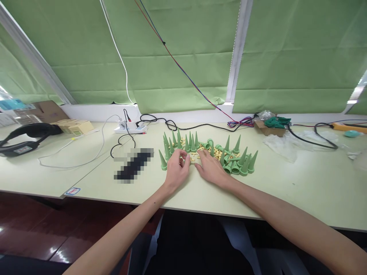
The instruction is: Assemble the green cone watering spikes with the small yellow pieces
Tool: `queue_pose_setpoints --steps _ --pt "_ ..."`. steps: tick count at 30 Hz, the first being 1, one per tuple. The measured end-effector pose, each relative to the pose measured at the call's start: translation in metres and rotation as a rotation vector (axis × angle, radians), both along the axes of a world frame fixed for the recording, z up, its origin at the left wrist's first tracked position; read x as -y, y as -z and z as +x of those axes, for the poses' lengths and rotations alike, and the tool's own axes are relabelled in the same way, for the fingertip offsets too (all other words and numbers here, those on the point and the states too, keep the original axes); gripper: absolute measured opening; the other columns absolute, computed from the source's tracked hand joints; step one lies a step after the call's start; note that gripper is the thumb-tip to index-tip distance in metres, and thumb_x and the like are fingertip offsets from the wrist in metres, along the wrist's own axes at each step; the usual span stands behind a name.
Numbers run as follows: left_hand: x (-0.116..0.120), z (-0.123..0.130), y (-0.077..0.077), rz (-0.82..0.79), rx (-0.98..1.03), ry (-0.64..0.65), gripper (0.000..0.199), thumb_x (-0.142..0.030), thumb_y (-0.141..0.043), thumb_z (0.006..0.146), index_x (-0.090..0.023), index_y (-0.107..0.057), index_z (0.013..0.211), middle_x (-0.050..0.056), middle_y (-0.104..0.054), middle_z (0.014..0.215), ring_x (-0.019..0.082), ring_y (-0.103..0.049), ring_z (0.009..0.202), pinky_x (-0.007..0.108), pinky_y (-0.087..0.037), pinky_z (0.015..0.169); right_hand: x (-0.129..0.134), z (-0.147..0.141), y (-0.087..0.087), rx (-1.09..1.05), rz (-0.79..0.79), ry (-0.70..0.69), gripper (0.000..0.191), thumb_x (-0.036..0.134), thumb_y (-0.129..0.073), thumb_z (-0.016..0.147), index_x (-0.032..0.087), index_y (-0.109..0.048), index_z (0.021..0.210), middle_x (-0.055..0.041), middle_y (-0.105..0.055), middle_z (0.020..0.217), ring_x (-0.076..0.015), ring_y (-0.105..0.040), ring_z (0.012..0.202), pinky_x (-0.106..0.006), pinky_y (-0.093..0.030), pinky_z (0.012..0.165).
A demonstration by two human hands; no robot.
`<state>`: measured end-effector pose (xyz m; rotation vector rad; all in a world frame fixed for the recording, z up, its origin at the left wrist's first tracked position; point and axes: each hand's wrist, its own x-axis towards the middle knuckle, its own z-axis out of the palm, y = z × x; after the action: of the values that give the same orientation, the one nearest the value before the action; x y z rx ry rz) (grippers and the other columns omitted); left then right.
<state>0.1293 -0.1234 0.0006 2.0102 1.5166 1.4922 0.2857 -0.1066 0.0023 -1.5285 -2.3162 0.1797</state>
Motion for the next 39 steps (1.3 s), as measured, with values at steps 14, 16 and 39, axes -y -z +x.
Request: queue_pose_setpoints --steps 14,16,39 --pt "0.0003 0.0003 -0.0014 -0.007 -0.003 0.01 0.014 -0.032 -0.05 0.091 -0.019 -0.052 0.089 0.0 -0.058 0.082 0.007 -0.048 0.053 0.023 -0.039 0.051 0.0027 -0.0012 0.0003 0.005 -0.017 0.009 0.045 0.026 -0.038 0.098 0.012 -0.035 0.14 -0.0209 -0.055 0.128 -0.0312 -0.061 0.11 -0.04 -0.047 0.087" --pt "0.0002 0.0002 -0.0013 -0.009 -0.005 0.013 0.014 -0.033 -0.05 0.091 -0.019 -0.052 0.089 0.001 -0.058 0.082 0.007 -0.048 0.054 0.023 -0.039 0.051 0.0027 0.0 0.001 -0.003 -0.016 0.011 0.043 0.02 -0.035 0.098 0.012 -0.034 0.14 -0.0209 -0.057 0.124 -0.0304 -0.062 0.108 -0.039 -0.047 0.085" --pt "0.0008 0.0002 -0.0018 -0.012 -0.002 0.018 0.015 -0.033 -0.049 0.092 -0.019 -0.052 0.088 0.001 -0.057 0.082 0.007 -0.047 0.053 0.023 -0.038 0.05 0.0053 0.0013 -0.0035 0.086 -0.007 0.052 0.045 -0.004 -0.028 0.087 0.015 -0.046 0.123 -0.0165 -0.053 0.115 -0.0254 -0.063 0.093 -0.034 -0.047 0.076"
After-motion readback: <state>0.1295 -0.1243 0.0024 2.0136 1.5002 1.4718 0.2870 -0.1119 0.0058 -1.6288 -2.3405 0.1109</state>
